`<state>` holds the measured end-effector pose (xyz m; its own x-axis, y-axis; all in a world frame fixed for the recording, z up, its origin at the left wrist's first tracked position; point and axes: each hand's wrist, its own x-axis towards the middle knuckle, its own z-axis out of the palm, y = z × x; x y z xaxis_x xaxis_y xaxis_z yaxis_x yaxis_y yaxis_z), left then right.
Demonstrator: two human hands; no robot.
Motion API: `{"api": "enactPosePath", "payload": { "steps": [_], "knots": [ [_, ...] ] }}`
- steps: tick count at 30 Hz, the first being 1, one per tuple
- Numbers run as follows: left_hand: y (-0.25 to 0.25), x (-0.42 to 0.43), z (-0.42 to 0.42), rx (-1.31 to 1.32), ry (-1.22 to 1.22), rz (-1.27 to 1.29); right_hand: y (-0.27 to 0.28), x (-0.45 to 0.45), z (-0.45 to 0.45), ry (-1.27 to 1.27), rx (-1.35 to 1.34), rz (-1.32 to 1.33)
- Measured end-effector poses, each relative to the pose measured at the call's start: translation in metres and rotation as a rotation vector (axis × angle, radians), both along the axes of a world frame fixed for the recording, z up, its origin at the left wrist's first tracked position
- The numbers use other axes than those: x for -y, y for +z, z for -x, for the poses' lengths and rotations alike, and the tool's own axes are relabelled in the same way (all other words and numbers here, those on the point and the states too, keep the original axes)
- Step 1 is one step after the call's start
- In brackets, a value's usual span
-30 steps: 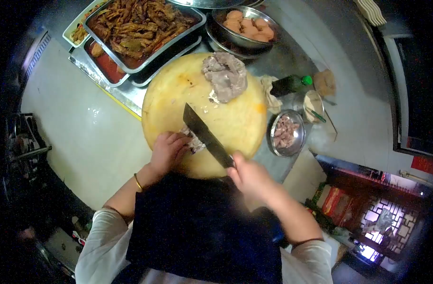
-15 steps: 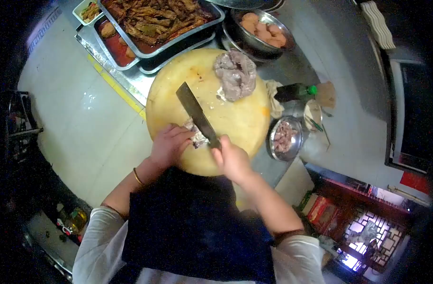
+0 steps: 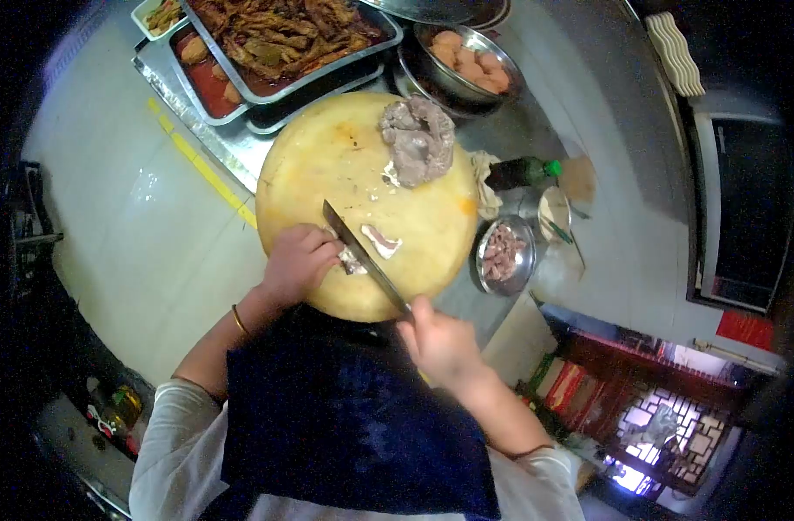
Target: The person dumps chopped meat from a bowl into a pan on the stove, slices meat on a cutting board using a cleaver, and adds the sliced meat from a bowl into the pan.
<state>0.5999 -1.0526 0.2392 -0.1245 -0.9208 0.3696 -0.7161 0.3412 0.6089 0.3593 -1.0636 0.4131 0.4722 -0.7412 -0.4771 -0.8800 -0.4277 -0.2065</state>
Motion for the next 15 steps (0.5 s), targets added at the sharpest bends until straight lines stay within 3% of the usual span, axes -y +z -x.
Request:
{"api": "enactPosePath", "payload": {
  "steps": [6, 9, 12, 15],
  "knots": [
    [0.007, 0.004, 0.000, 0.058, 0.046, -0.003, -0.002, 0.022, -0.013, -0.022, -0.060, -0.125],
    [0.005, 0.003, 0.000, 0.012, 0.028, -0.075, -0.009, 0.050, -0.015, -0.090, 0.046, -0.267],
    [0.005, 0.005, -0.003, -0.025, 0.036, -0.110, -0.024, 0.066, -0.018, -0.098, 0.055, -0.286],
    [0.002, 0.004, -0.004, -0.058, 0.070, -0.111, -0.061, 0.055, -0.023, -0.038, 0.049, -0.115]
  ]
}}
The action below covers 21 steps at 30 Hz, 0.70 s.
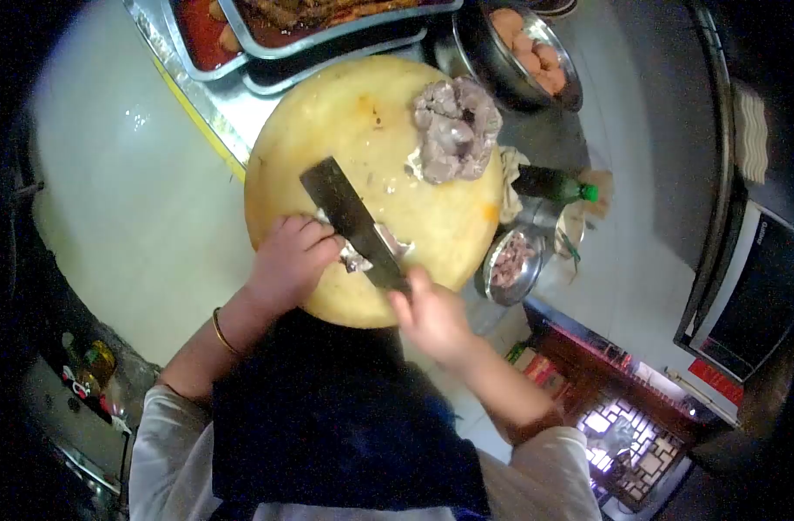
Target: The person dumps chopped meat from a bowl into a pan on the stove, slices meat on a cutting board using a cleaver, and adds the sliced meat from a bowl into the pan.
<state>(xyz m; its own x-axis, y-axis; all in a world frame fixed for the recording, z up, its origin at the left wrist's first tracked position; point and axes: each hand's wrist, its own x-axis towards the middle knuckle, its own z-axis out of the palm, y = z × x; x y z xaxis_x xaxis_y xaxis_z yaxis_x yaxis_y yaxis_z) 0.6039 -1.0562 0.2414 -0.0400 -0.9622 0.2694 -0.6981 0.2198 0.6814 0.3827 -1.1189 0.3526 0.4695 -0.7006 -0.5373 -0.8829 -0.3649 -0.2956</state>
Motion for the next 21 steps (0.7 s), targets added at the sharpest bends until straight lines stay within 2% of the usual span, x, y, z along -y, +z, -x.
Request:
{"api": "enactPosePath", "payload": {
  "steps": [6, 10, 13, 15, 17, 19, 21],
  "knots": [
    [0.002, -0.002, -0.002, -0.018, 0.006, 0.015, -0.019, 0.002, -0.040, -0.022, 0.159, 0.077],
    [-0.003, -0.003, 0.003, -0.026, 0.001, 0.054, -0.028, 0.000, -0.014, -0.001, 0.256, 0.102],
    [0.005, 0.001, 0.014, 0.029, 0.061, 0.055, -0.036, 0.003, 0.035, -0.191, 0.287, -0.048],
    [0.013, 0.008, 0.023, 0.094, 0.073, 0.060, -0.079, 0.000, 0.076, -0.324, 0.583, -0.006],
    [0.017, 0.013, 0.033, 0.187, 0.067, 0.065, -0.033, -0.002, 0.075, -0.436, 0.407, -0.124],
    [0.017, 0.021, 0.040, 0.223, 0.049, 0.032, -0.024, -0.006, 0.082, -0.399, 0.403, -0.064],
    [0.019, 0.019, 0.040, 0.164, 0.086, -0.062, -0.002, -0.014, 0.082, -0.260, 0.380, 0.028]
  ]
}}
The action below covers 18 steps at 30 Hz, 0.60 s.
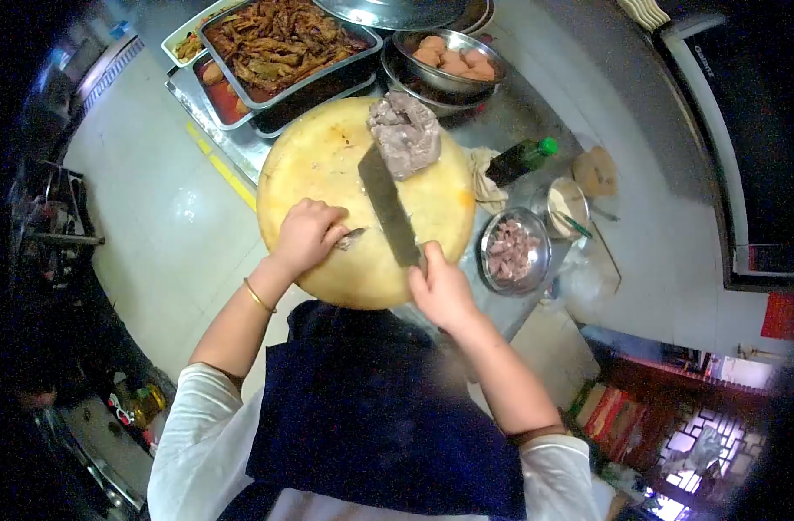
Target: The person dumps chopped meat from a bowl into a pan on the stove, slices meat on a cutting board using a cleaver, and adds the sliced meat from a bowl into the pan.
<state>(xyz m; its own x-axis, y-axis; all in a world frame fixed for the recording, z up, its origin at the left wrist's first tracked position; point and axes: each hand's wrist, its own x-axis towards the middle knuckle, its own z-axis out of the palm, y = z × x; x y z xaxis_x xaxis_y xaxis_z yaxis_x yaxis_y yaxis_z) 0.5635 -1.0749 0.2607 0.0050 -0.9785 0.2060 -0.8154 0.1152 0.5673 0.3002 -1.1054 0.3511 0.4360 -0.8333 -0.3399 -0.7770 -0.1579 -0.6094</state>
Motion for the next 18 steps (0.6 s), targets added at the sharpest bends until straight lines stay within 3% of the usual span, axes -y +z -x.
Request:
{"api": "enactPosePath", "payload": {
  "steps": [2, 4, 8, 12, 18],
  "knots": [
    [0.009, -0.009, -0.001, -0.084, 0.083, -0.063, 0.012, -0.007, -0.002, 0.105, -0.011, 0.101],
    [0.004, -0.022, -0.003, -0.040, 0.046, 0.083, 0.017, -0.015, -0.004, 0.192, -0.013, 0.192],
    [-0.006, -0.028, -0.004, -0.031, 0.015, 0.144, 0.043, -0.013, -0.031, 0.310, -0.180, 0.151],
    [-0.008, -0.030, -0.004, 0.024, -0.006, 0.137, -0.009, 0.009, -0.057, 0.330, -0.200, 0.145],
    [-0.012, -0.029, -0.004, -0.045, 0.005, 0.106, -0.042, 0.021, -0.038, 0.132, 0.050, 0.092]
  ]
}}
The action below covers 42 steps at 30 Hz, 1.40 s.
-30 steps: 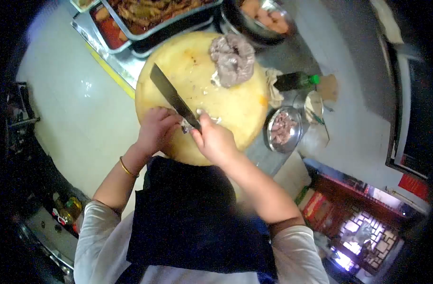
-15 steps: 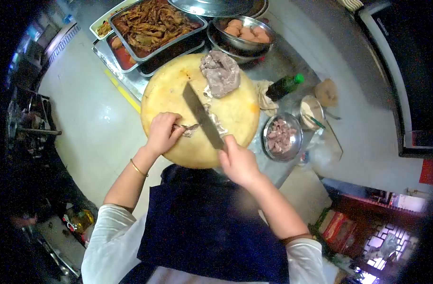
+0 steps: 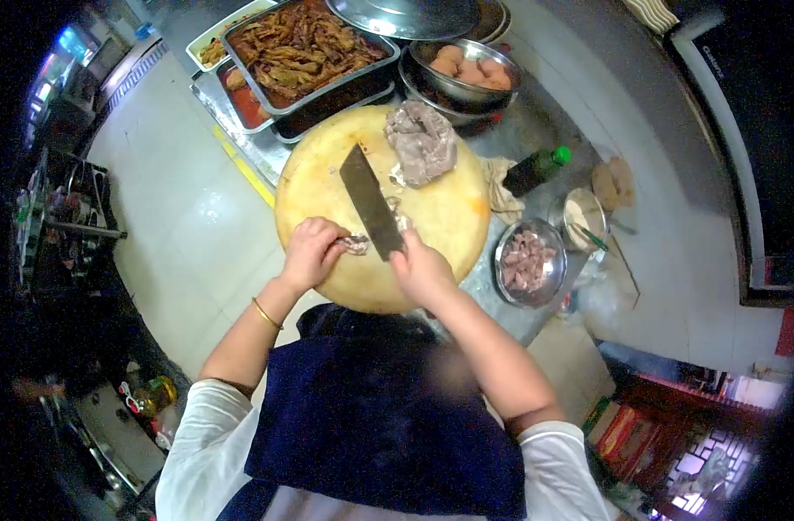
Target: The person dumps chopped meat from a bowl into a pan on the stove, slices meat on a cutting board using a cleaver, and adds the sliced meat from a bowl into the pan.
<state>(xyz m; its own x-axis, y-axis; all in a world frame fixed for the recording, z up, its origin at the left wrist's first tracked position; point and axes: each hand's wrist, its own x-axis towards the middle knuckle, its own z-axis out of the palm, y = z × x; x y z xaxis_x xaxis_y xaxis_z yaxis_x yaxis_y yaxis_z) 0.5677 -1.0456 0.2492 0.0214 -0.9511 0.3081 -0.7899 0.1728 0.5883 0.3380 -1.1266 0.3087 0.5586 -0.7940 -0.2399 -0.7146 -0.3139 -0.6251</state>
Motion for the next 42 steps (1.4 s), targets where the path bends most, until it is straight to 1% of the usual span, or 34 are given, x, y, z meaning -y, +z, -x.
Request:
{"api": "enactPosePath", "payload": {
  "steps": [2, 4, 5, 8, 9, 11, 14, 17, 20, 23, 28, 29, 32, 33, 37, 40, 41, 42],
  "knots": [
    [-0.004, 0.007, -0.011, 0.007, -0.088, 0.107, 0.006, -0.005, 0.013, -0.013, 0.017, -0.090],
    [-0.002, 0.015, -0.021, 0.033, -0.129, 0.072, 0.019, -0.011, 0.020, -0.019, -0.007, -0.143],
    [0.001, 0.015, -0.023, 0.042, -0.153, 0.054, 0.016, -0.015, 0.024, -0.032, 0.017, -0.117],
    [0.009, 0.005, -0.026, -0.155, 0.042, 0.067, 0.030, -0.026, 0.026, 0.039, -0.024, 0.013],
    [0.010, 0.000, -0.026, -0.107, 0.142, 0.073, 0.036, -0.025, 0.023, 0.093, -0.042, 0.060],
    [0.008, -0.004, -0.023, -0.063, 0.099, 0.093, 0.047, -0.024, 0.016, 0.200, -0.079, 0.149],
    [0.003, 0.001, -0.012, -0.048, 0.023, 0.151, 0.052, -0.019, 0.001, 0.290, -0.108, 0.172],
    [-0.003, 0.003, -0.005, -0.044, 0.011, 0.139, 0.050, -0.014, -0.007, 0.324, -0.271, 0.132],
    [-0.004, 0.003, -0.005, -0.067, -0.001, 0.150, 0.053, -0.014, -0.013, 0.340, -0.293, 0.134],
    [-0.004, 0.003, -0.006, -0.058, 0.001, 0.126, 0.061, -0.003, -0.025, 0.334, -0.329, 0.072],
    [-0.004, 0.003, -0.008, -0.132, 0.000, 0.083, 0.034, -0.006, -0.047, 0.262, -0.332, 0.087],
    [-0.001, 0.002, -0.009, -0.140, -0.009, 0.080, 0.030, -0.008, -0.049, 0.237, -0.320, 0.080],
    [0.001, 0.003, -0.008, -0.127, -0.032, 0.103, 0.007, -0.005, -0.026, 0.162, -0.101, 0.082],
    [0.000, 0.000, -0.009, -0.109, -0.049, -0.008, -0.005, -0.009, -0.011, 0.123, 0.040, 0.123],
    [0.005, -0.001, -0.009, -0.094, -0.062, 0.022, 0.010, -0.033, 0.025, -0.156, 0.257, -0.014],
    [0.015, 0.011, -0.005, -0.041, -0.124, 0.059, 0.014, -0.033, 0.040, -0.278, 0.360, -0.093],
    [0.014, 0.012, -0.005, -0.033, -0.137, 0.018, 0.012, -0.029, 0.043, -0.277, 0.438, -0.176],
    [0.012, 0.012, -0.005, -0.025, -0.149, -0.024, 0.013, -0.028, 0.044, -0.337, 0.486, -0.315]
  ]
}}
